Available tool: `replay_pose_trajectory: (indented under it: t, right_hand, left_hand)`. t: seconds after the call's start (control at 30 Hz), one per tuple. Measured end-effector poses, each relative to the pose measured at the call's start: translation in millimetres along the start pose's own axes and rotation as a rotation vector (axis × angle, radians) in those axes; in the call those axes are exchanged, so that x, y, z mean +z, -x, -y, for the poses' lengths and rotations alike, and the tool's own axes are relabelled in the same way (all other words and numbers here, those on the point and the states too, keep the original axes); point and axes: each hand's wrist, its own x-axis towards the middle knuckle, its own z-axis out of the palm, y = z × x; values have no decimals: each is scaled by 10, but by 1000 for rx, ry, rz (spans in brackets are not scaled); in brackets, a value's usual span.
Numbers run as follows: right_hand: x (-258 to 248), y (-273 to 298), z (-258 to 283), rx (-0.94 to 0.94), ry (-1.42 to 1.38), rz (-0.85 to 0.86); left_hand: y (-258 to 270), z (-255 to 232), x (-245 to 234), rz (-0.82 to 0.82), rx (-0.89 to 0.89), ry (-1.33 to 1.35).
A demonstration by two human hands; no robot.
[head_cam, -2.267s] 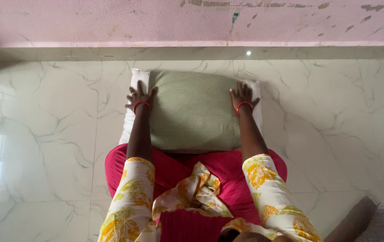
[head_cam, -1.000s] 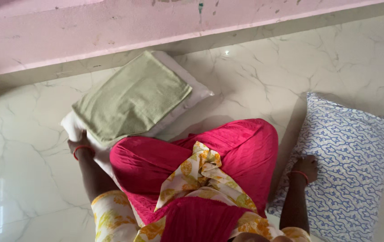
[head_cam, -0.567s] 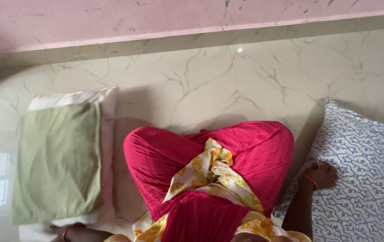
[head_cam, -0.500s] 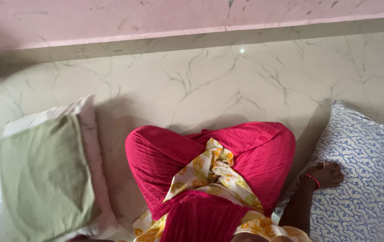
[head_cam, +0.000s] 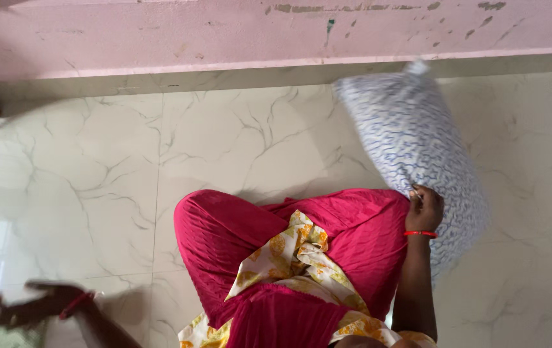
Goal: The person sits on the floor and puts pillowcases on several pillows one by one. They insert the pillows into the cases, adjust the fabric, and smooth the surfaces.
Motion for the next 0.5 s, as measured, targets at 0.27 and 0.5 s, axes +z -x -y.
replay_pose_trajectory:
  t: [0.27, 0.5]
  right_hand:
    - [-52, -477, 441, -135, -182, 102]
    - [1374, -128, 701, 427, -114, 958]
  left_hand:
    - [2477, -1408, 1277, 743, 1026, 62]
    - [3760, -1256, 1923, 1453, 1077, -552]
